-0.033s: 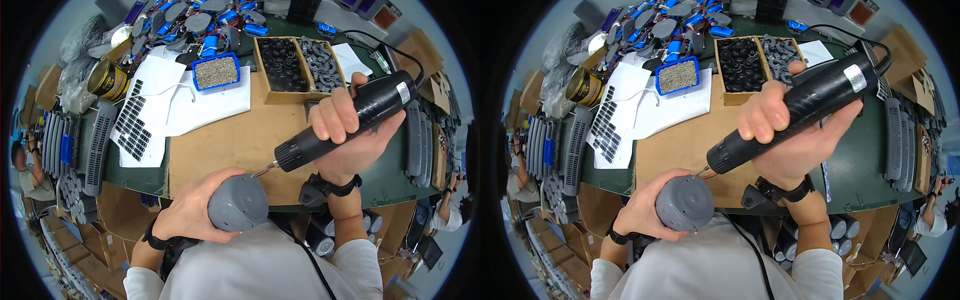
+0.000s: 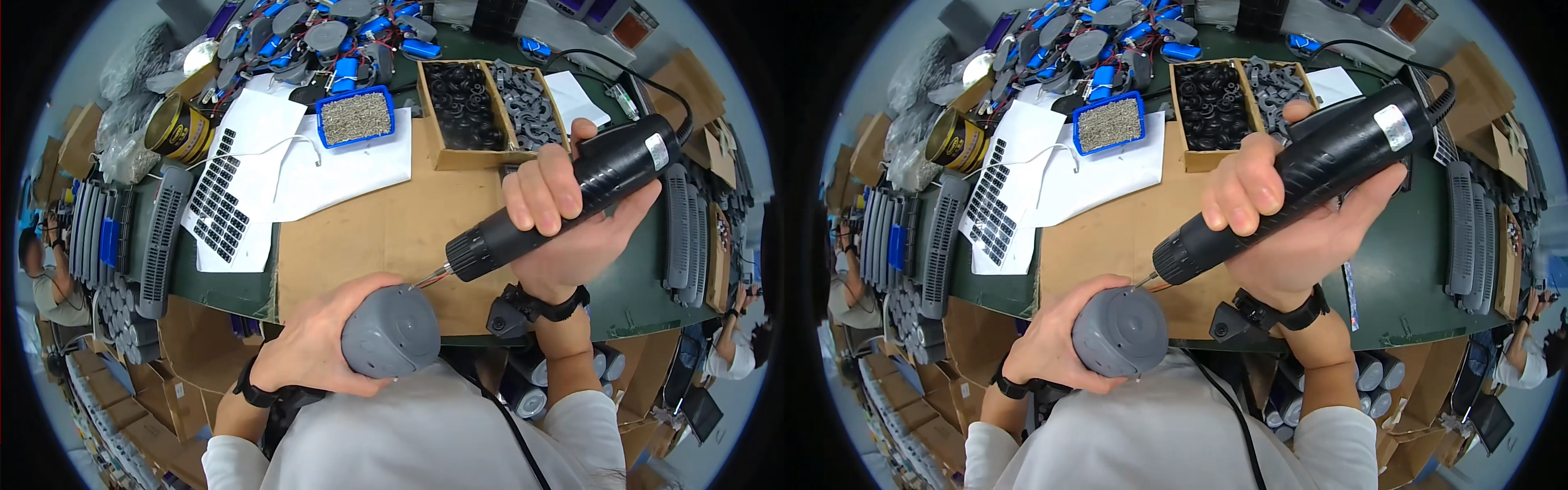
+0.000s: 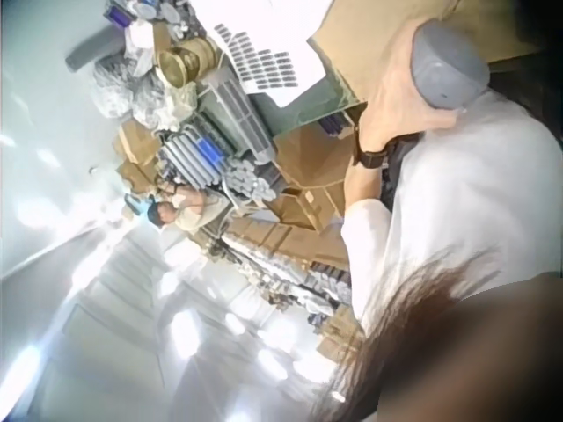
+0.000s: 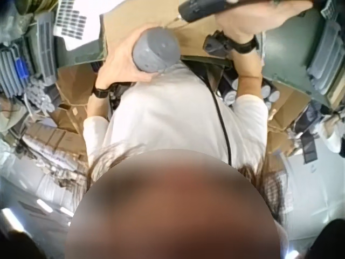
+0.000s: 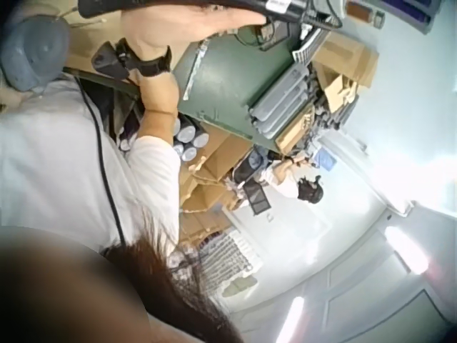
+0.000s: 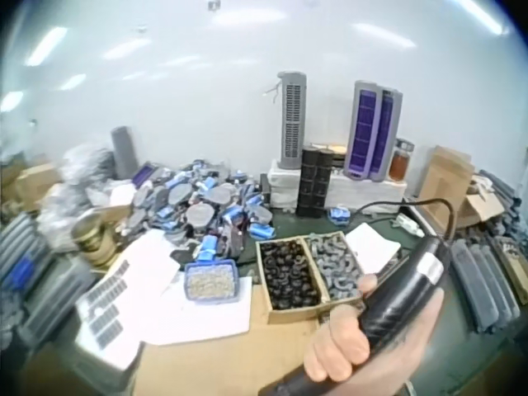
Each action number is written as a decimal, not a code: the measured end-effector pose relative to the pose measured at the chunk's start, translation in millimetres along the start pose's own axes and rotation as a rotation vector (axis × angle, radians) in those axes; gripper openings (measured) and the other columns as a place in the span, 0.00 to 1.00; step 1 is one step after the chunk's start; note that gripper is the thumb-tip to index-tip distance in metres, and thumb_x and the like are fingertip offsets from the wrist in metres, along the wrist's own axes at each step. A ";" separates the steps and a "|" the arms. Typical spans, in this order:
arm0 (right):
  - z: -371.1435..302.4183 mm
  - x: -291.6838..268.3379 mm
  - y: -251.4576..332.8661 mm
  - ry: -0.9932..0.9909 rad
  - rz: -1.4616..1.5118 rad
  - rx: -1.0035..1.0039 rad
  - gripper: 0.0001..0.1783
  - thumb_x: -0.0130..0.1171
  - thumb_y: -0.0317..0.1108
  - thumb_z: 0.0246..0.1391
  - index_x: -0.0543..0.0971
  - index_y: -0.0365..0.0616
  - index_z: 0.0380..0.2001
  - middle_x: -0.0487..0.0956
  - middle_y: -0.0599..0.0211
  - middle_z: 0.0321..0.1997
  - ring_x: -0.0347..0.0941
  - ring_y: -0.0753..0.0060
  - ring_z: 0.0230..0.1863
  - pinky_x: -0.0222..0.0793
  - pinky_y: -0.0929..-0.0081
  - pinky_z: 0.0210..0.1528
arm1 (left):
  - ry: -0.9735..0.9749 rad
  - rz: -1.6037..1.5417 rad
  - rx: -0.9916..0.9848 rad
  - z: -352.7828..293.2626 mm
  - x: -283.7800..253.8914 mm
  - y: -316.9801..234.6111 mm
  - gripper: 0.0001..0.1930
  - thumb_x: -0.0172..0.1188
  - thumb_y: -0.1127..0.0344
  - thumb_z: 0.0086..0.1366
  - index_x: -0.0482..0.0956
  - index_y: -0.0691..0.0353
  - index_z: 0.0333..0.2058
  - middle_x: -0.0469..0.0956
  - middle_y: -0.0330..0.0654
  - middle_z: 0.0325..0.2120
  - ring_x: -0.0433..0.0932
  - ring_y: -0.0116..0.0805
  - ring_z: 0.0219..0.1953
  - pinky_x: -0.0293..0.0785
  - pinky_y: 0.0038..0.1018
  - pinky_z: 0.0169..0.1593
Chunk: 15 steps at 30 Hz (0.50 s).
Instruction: The person assembles a portable air cooler by connecting internal wires, inserting a purple filter, and securing the casing. They use a power drill to fasten screws on the device's exterior and handle various components including a blue motor unit and black plastic housing.
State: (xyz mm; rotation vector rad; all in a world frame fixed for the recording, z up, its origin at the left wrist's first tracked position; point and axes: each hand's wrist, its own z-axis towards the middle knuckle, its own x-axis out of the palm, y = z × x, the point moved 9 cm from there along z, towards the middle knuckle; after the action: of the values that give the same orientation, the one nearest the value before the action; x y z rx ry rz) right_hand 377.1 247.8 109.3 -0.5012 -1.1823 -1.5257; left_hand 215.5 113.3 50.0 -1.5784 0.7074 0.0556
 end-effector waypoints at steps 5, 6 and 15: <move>-1.6 0.6 -5.4 0.021 -0.018 -0.017 0.42 0.33 0.71 0.62 0.67 0.39 0.55 0.65 0.75 0.21 0.61 0.79 0.19 0.63 0.75 0.25 | -0.014 -0.004 0.036 -1.0 0.4 2.1 0.48 0.74 0.61 0.35 0.66 0.56 0.60 0.75 0.48 0.51 0.77 0.52 0.50 0.74 0.39 0.52; -1.5 0.3 -4.9 0.027 -0.027 -0.021 0.42 0.33 0.71 0.62 0.67 0.39 0.55 0.65 0.75 0.22 0.61 0.78 0.19 0.63 0.75 0.25 | -0.017 0.000 0.038 -1.2 0.4 1.8 0.48 0.74 0.61 0.35 0.66 0.56 0.60 0.75 0.49 0.51 0.77 0.52 0.50 0.75 0.39 0.52; -2.1 2.0 -10.4 0.016 -0.059 0.012 0.42 0.32 0.72 0.62 0.67 0.41 0.55 0.64 0.76 0.20 0.60 0.79 0.17 0.61 0.76 0.24 | -0.022 0.007 0.057 1.0 0.1 -0.9 0.47 0.74 0.61 0.35 0.66 0.57 0.60 0.77 0.49 0.49 0.78 0.51 0.48 0.75 0.39 0.50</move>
State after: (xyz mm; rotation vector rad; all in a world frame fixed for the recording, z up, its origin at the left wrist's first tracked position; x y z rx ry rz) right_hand 367.6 244.1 105.8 -0.4485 -1.2023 -1.5694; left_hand 216.3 114.1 50.6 -1.5183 0.6920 0.0569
